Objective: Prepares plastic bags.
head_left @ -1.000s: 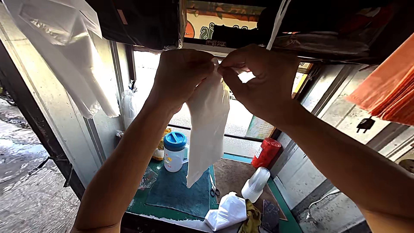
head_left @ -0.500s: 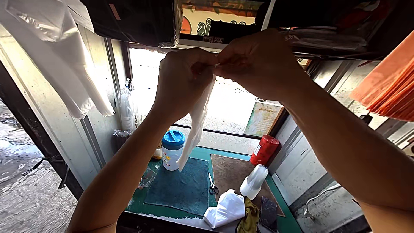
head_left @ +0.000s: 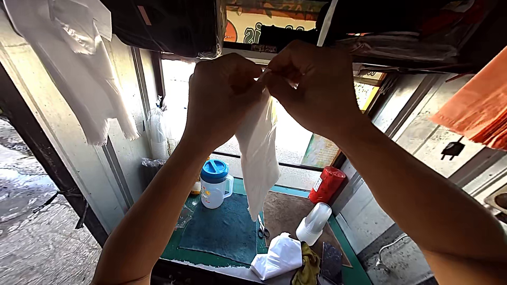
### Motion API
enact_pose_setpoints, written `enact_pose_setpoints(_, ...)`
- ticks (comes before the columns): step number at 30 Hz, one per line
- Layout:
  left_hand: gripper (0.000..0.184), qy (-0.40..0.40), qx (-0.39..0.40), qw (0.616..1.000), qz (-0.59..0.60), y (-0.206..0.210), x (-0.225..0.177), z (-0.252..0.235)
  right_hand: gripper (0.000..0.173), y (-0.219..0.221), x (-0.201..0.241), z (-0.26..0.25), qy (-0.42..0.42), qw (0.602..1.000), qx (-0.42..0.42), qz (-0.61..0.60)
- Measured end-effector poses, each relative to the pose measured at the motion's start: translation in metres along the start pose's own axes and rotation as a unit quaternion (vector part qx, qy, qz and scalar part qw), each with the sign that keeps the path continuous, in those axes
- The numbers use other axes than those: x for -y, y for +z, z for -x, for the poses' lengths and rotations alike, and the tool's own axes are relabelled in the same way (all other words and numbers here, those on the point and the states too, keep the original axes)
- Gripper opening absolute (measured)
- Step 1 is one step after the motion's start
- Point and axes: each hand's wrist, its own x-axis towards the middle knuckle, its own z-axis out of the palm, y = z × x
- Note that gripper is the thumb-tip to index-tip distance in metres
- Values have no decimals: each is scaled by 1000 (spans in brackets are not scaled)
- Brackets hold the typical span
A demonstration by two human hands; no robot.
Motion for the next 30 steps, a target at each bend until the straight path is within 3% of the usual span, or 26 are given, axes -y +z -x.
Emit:
enact_pose_setpoints(10,11,29,-69,997,23,13,0,-1,8,-19,4,-10,62,997,20,-28)
enact_pose_setpoints(18,13,32,-64,996,60,18,3,-2,10,-23,4,-7,95,992,38,-78)
enact_pose_setpoints(24,14,41,-78,994,67,20,1,-1,27,-16,11,-10,137,984,-55,-97)
enact_pose_setpoints(30,11,103,-100,989,40,25,3,3,23,1,17,-2,131,970,-151,-140)
